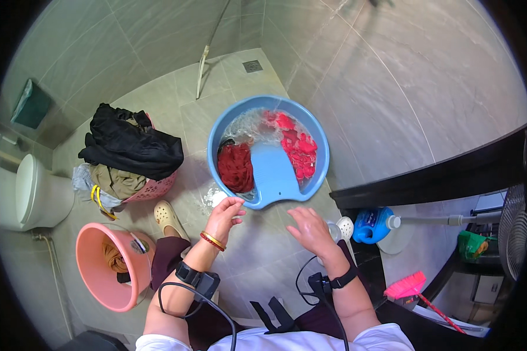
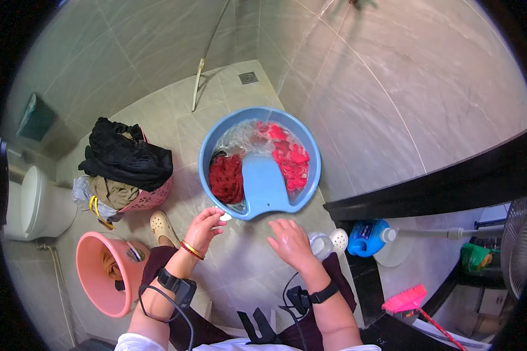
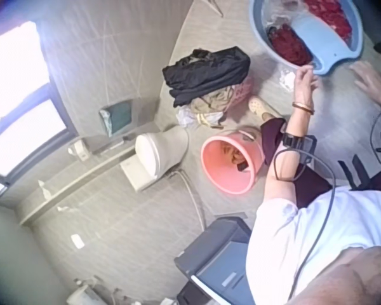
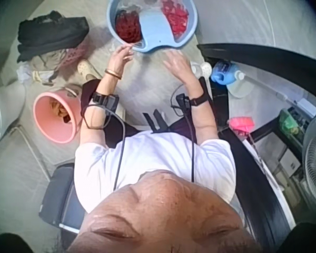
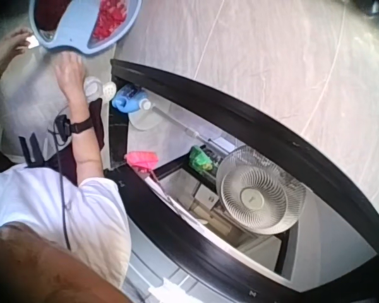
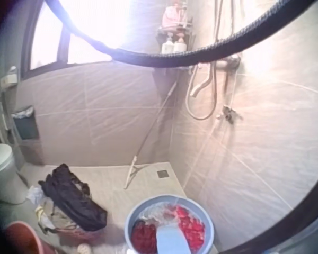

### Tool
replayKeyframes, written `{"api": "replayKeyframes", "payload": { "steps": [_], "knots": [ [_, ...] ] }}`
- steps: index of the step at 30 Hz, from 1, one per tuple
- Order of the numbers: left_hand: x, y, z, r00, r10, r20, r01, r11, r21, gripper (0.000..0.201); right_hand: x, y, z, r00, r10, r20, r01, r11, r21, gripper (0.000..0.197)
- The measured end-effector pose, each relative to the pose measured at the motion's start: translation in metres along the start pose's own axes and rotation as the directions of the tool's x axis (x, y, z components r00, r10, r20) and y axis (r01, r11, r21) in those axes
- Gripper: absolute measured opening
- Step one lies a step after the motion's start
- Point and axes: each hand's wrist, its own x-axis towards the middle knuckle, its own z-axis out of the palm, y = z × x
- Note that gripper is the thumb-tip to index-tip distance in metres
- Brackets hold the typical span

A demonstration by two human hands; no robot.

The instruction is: Hand-wash several articles of clothing in a basin of soapy water.

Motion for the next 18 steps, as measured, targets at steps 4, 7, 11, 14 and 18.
{"api": "replayKeyframes", "payload": {
  "steps": [4,7,11,14,18],
  "knots": [
    [-0.0020,0.0023,-0.0012,1.000,0.004,0.001,-0.004,1.000,-0.010,0.013,-0.0007,-0.0007,-0.0052,1.000,-0.002,0.012,0.001,1.000,0.009,0.036],
    [-0.0023,0.0031,0.0005,1.000,0.005,0.004,-0.004,1.000,-0.013,0.013,-0.0013,0.0014,-0.0061,0.999,0.024,0.029,-0.024,1.000,0.011,0.036],
    [-0.0035,0.0041,0.0018,1.000,0.006,0.006,-0.005,1.000,-0.013,0.014,-0.0020,0.0033,-0.0040,1.000,0.020,0.000,-0.020,1.000,0.000,0.035],
    [-0.0027,0.0023,-0.0007,1.000,-0.001,0.008,0.001,1.000,-0.015,0.014,-0.0017,0.0019,-0.0052,1.000,0.023,0.012,-0.023,0.999,-0.026,0.036],
    [-0.0031,0.0029,-0.0003,1.000,0.001,0.014,-0.001,1.000,-0.018,0.014,-0.0022,0.0012,-0.0065,1.000,0.012,0.011,-0.011,0.999,-0.035,0.036]
  ]
}}
